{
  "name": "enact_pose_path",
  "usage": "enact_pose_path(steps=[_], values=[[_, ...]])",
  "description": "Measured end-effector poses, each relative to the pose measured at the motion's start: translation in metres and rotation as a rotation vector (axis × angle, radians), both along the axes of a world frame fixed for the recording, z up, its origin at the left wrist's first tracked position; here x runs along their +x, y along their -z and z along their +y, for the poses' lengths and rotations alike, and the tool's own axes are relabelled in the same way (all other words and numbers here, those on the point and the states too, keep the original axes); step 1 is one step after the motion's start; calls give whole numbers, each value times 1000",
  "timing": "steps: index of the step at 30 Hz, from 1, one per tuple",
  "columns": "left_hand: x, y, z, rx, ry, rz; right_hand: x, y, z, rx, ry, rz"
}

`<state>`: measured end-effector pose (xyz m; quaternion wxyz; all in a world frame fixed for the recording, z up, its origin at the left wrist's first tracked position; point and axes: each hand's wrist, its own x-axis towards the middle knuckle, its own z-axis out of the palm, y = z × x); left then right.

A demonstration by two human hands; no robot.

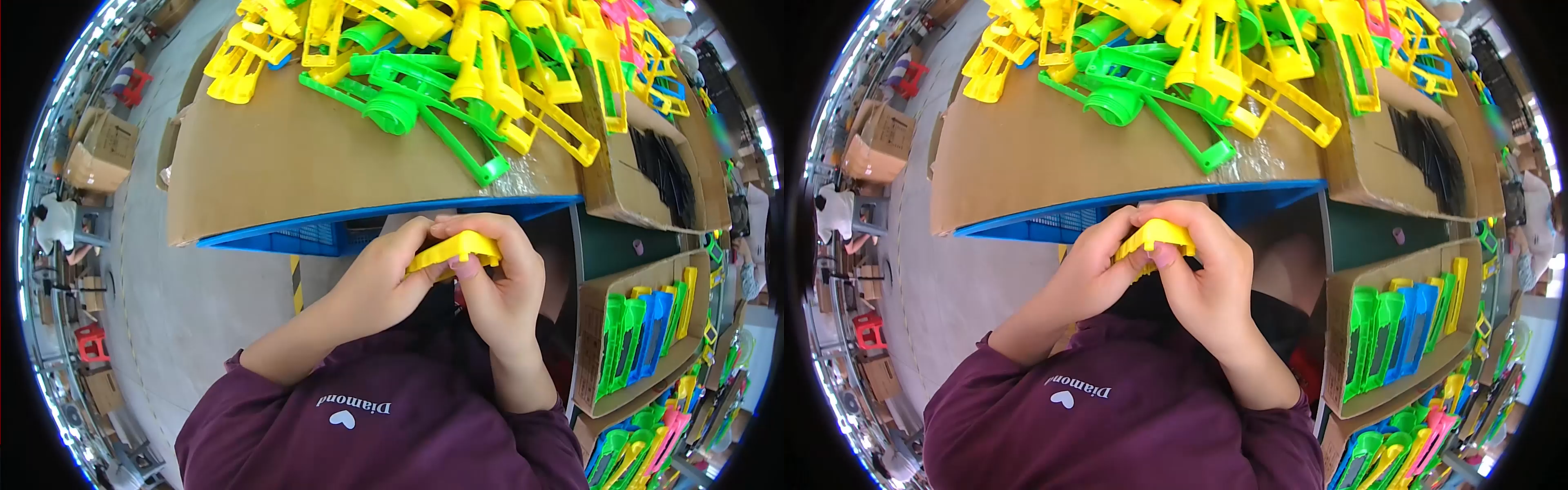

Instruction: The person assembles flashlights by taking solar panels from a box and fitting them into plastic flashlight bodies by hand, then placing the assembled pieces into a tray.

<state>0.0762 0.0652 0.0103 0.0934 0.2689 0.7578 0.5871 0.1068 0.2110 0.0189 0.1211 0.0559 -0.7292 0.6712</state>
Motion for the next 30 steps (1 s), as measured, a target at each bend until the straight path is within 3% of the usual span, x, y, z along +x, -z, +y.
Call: enact_pose_path(steps=[3, 11, 16, 18, 22, 25, 30], values=[[5, -3, 7, -38, 13, -76, 6, 1, 2, -90, 25, -14], [8, -2, 22, -116, -200, 99, -4, -2, 2, -175, 77, -5], [2, 7, 18, -208, -228, 213, -8, 3, 1, -118, 105, 39], [-1, 8, 13, -291, -233, 266, -12, 10, 7, 122, 108, 51], [-14, -2, -10, -411, 70, 16, -15, 8, 23, 449, -87, 132], [-14, -26, -21, -314, 276, -259, -7, -6, 20, 361, -279, -10], [-7, -23, -33, -417, 234, 91, 3, -11, 22, 357, -344, -36]])
